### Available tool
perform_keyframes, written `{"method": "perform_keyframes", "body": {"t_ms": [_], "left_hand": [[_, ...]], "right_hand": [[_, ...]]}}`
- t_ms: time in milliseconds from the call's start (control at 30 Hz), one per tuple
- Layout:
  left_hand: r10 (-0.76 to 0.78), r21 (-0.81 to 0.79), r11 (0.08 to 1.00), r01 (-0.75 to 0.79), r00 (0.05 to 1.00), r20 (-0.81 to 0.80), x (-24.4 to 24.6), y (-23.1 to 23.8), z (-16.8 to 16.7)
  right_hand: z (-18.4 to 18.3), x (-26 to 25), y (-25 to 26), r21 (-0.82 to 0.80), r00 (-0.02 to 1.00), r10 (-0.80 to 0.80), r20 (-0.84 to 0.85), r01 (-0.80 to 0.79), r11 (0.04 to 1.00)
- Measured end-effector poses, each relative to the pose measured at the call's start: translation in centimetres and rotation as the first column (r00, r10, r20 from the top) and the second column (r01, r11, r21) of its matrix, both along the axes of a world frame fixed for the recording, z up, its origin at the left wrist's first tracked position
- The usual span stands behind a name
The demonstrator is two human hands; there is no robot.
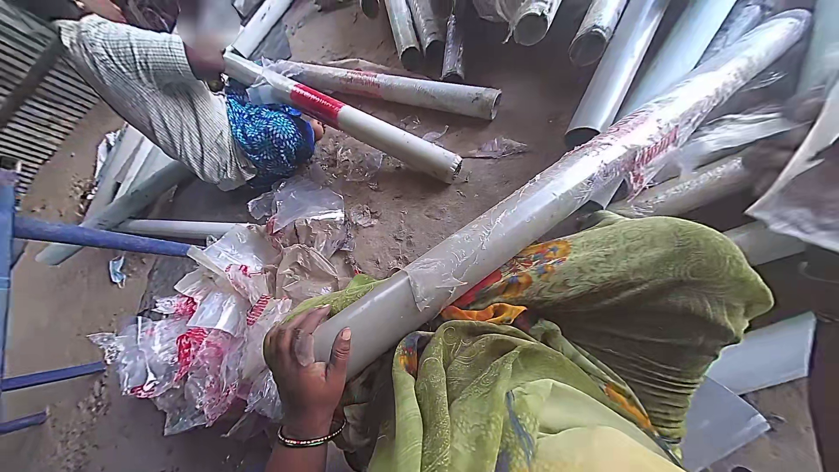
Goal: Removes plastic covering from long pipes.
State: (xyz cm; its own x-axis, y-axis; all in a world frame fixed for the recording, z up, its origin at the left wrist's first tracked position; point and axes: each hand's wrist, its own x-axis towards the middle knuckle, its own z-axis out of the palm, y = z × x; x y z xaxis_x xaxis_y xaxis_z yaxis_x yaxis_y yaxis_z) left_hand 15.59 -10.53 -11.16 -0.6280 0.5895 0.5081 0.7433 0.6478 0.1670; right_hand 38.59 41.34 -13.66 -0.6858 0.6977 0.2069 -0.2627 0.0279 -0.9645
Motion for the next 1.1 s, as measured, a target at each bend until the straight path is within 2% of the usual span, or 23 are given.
{"method": "perform_keyframes", "body": {"t_ms": [67, 133, 167, 233, 333, 433, 500, 600, 667, 733, 833, 933, 1100], "left_hand": [[-0.087, -0.01, 0.996, 0.087, 0.996, 0.011, -0.1, 1.0, 1.4], [-0.194, -0.024, 0.98, 0.196, 0.979, 0.068, -0.1, 2.5, 2.3], [-0.252, -0.045, 0.965, 0.257, 0.963, 0.097, -0.2, 3.3, 2.6], [-0.353, -0.14, 0.918, 0.37, 0.926, 0.135, -0.4, 5.0, 2.6], [-0.454, -0.285, 0.822, 0.493, 0.869, 0.196, -1.3, 7.1, 1.8], [-0.399, -0.426, 0.714, 0.556, 0.822, 0.405, -2.1, 9.4, 2.3], [-0.25, -0.515, 0.628, 0.583, 0.778, 0.576, -2.4, 11.2, 3.5], [-0.093, -0.562, 0.522, 0.641, 0.698, 0.71, -3.1, 13.6, 4.5], [-0.141, -0.52, 0.495, 0.696, 0.655, 0.742, -3.5, 13.9, 4.4], [-0.334, -0.408, 0.518, 0.752, 0.617, 0.712, -4.2, 13.3, 3.6], [-0.611, -0.255, 0.545, 0.799, 0.586, 0.532, -5.1, 11.9, 1.6], [-0.656, -0.163, 0.616, 0.771, 0.616, 0.436, -5.4, 11.3, 0.5], [-0.55, 0.009, 0.804, 0.595, 0.737, 0.394, -5.9, 12.1, -0.5]], "right_hand": [[1.4, -2.8, -3.4, -0.117, 0.995, 0.089, -0.048, -0.095, 0.989], [6.3, -6.2, -9.4, -0.233, 0.995, -0.035, 0.095, 0.056, 0.971], [8.1, -7.5, -11.2, -0.232, 0.99, -0.03, 0.137, 0.062, 0.971], [10.5, -9.4, -13.5, -0.2, 0.993, 0.067, 0.095, -0.047, 0.979], [11.8, -11.8, -15.4, -0.17, 0.973, 0.228, 0.021, -0.221, 0.96], [11.0, -13.8, -15.7, -0.214, 0.963, 0.266, 0.038, -0.252, 0.944], [8.9, -14.8, -15.1, -0.265, 0.966, 0.253, 0.044, -0.233, 0.936], [5.0, -15.7, -13.4, -0.335, 0.973, 0.199, 0.115, -0.151, 0.93], [3.5, -15.8, -12.4, -0.349, 0.969, 0.165, 0.185, -0.092, 0.933], [3.5, -15.8, -11.5, -0.332, 0.967, 0.157, 0.2, -0.084, 0.939], [3.7, -15.8, -11.0, -0.306, 0.964, 0.174, 0.199, -0.107, 0.946], [3.4, -16.1, -11.2, -0.284, 0.952, 0.236, 0.196, -0.175, 0.943], [2.6, -16.9, -11.9, -0.26, 0.921, 0.294, 0.257, -0.227, 0.939]]}}
